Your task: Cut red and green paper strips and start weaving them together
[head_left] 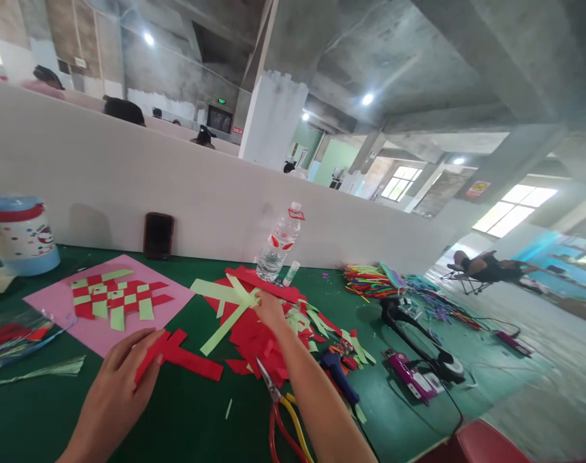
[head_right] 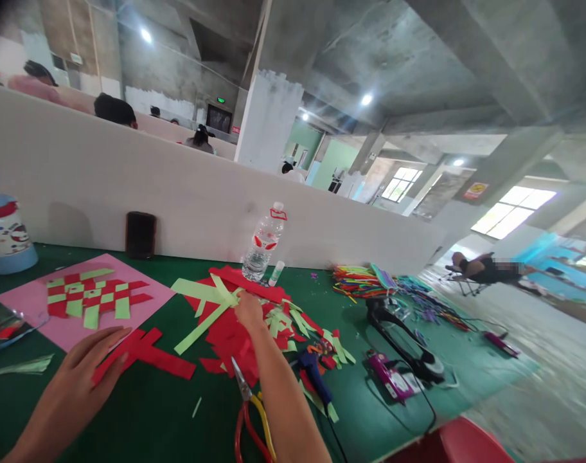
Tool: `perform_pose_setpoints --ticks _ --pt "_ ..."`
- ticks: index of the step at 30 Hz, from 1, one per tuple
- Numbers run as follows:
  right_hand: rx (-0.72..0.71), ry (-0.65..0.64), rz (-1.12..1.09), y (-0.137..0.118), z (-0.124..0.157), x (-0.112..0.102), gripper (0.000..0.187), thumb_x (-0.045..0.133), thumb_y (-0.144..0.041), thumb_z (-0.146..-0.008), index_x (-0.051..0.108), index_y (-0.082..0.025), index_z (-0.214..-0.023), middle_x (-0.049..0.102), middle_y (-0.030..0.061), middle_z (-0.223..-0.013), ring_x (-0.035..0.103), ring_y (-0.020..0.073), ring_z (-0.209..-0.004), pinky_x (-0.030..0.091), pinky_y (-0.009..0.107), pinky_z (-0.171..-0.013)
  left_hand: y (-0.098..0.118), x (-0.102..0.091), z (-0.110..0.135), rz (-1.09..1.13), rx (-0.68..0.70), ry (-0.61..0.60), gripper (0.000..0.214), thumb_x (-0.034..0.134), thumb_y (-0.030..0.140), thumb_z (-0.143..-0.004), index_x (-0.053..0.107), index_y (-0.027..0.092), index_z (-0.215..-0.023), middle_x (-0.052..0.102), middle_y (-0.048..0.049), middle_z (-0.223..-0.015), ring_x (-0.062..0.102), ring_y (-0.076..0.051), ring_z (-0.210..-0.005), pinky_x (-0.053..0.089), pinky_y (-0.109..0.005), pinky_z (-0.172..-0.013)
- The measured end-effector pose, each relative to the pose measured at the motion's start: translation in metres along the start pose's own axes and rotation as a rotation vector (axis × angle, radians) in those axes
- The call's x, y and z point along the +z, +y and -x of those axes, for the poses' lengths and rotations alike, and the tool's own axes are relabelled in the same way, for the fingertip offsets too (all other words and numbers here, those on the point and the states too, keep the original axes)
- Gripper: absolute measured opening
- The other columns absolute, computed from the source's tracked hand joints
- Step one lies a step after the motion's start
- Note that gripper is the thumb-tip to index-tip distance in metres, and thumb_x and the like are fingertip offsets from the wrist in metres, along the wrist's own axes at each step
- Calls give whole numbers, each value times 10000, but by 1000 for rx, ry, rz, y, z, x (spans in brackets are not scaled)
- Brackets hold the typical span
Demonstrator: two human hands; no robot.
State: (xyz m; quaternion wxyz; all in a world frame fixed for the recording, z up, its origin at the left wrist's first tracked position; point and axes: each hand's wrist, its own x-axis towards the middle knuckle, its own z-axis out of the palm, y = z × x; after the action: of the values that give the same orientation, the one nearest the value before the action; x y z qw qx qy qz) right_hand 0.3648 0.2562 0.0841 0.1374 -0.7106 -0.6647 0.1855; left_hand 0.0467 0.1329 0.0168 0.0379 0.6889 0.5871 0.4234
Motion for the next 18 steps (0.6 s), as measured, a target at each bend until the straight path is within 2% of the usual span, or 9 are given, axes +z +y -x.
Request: perform_pose_setpoints --ticks 3,5,7,9,12,14,16,18 --pt "-62 -36 -174 -7 6 -11 373 712 -380 -1048 647 -188 -1361 658 102 -1377 699 277 -1144 619 478 -951 8 3 4 29 17 1 449 462 495 -1024 615 288 -1391 666 -111 -1396 644 -337 -1313 581 -462 -1026" --pt "-125 -76 -303 -15 21 -14 361 712 -386 -1045 661 -180 -1336 676 94 -1341 708 269 -1111 623 458 -926 15 5 7 42 57 -7 486 496 482 -1014 552 301 -1462 622 -117 -1475 612 -348 -1365 567 -473 -1060" --pt "-184 -125 -425 -26 48 -8 318 702 -407 -1039 699 -179 -1261 727 66 -1214 721 235 -1019 617 402 -881 21 7 10 60 112 -25 547 528 441 -1008 462 327 -1539 527 -116 -1603 530 -364 -1466 514 -506 -1143" --pt "-226 -187 -531 -38 85 7 300 722 -452 -995 745 -197 -1152 754 15 -1023 715 199 -898 594 334 -820 22 8 12 107 163 -41 606 566 389 -991 413 343 -1575 443 -103 -1690 435 -376 -1549 428 -544 -1232" --pt "-279 -308 -666 -57 142 35 389 785 -597 -875 786 -243 -1038 735 -23 -879 679 175 -771 559 284 -706 15 8 16 230 233 -135 552 597 317 -948 550 368 -1496 537 -53 -1647 396 -369 -1581 349 -565 -1289" --pt "-320 -382 -834 -64 171 46 462 779 -656 -847 790 -242 -1053 718 -13 -860 662 177 -750 550 292 -711 8 10 18 319 278 -242 425 559 265 -929 721 412 -1294 678 6 -1515 428 -351 -1565 347 -566 -1289" --pt "-336 -257 -766 -62 193 44 476 746 -627 -899 778 -241 -1176 743 25 -963 693 216 -852 571 336 -809 3 12 21 384 263 -320 391 547 254 -909 780 436 -1165 773 35 -1373 534 -346 -1484 368 -577 -1273" --pt "-309 -43 -450 -49 211 31 497 755 -491 -946 704 -245 -1376 736 94 -1220 670 302 -1141 529 438 -1027 -2 13 23 389 175 -374 399 525 277 -911 768 439 -1183 781 40 -1359 599 -341 -1419 426 -571 -1233"
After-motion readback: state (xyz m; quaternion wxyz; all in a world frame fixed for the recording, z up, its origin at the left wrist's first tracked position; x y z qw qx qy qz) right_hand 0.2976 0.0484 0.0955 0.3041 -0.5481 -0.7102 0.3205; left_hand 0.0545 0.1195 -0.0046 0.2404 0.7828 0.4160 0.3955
